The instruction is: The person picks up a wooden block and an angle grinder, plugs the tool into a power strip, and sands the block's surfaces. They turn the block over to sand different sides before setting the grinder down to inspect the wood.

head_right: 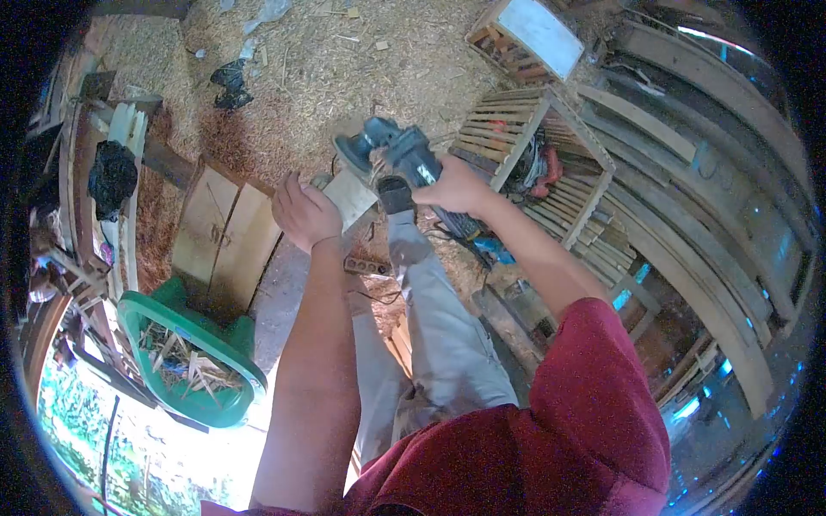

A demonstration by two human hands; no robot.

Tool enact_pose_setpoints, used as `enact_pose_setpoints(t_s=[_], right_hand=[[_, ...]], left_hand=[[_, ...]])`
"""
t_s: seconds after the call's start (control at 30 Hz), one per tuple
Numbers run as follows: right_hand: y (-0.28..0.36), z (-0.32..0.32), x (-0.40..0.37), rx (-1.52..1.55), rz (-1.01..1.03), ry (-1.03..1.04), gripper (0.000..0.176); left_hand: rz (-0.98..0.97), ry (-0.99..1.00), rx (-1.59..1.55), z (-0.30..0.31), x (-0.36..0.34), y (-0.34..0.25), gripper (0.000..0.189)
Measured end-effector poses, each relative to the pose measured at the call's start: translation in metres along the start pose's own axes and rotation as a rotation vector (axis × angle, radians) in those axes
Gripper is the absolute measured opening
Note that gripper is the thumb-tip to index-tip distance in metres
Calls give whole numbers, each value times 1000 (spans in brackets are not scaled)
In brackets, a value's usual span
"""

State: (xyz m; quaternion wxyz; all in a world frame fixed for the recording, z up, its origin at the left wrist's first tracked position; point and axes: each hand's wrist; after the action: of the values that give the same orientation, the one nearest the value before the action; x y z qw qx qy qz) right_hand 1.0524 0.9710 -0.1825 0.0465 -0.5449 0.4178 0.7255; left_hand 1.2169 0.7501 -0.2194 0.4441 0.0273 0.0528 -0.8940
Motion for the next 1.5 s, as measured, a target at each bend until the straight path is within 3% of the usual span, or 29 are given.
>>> enact_pose_setpoints(t_s=[0.1, 0.23, 0.4, 0.5, 0.6, 0.7, 0.8, 1.0, 1.1, 1.2, 1.23, 1.37, 1.5], right_hand=[[-6, 0, -6, 269, -112, -59, 49], [-18, 12, -47, 408, -45, -136, 44], [-77, 15, -92, 516, 61, -215, 40], [-103, 9, -114, 525, 87, -258, 40], [-119, 4, -138, 583, 15, -281, 42], [-129, -3, -151, 631, -65, -291, 46], [-154, -9, -155, 647, -50, -327, 41], [-152, -12, -155, 682, -69, -301, 40], [-155, -12, -151, 717, -66, -310, 39], [-163, -12, -146, 723, -47, -313, 39], [-163, -11, -145, 697, -55, -320, 38], [-155, -13, -148, 674, -85, -313, 39], [-146, -19, -150, 684, -126, -314, 40]], left_hand=[[-2, -8, 29, -3, 0, 1, 43], [-22, -86, 18, -12, -2, 5, 42], [-77, -97, -48, -10, -4, 10, 46], [-275, -181, -92, -3, -9, 19, 62], [-628, -89, -221, 10, -13, 20, 93], [-822, 78, -202, 28, -14, 13, 115], [-968, 141, -74, 38, -6, 21, 116], [-1142, 82, -22, 36, -1, 30, 101], [-915, 227, -207, 47, -8, 33, 90], [-660, 396, -644, 43, -9, 36, 82], [-690, 403, -683, 44, -7, 39, 83], [-359, 693, -1108, 63, -15, 28, 91], [-291, 727, -1357, 49, -15, 35, 84]])
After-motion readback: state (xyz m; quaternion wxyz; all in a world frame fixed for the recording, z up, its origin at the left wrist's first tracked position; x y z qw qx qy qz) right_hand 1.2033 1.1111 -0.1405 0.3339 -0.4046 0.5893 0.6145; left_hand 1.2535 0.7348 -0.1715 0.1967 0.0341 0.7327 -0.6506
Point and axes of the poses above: each hand's wrist, its own x-axis towards the middle knuckle, its own z-axis out of the back of the hand, y = z × x, and after that the axes turned 15 degrees about x, right-handed
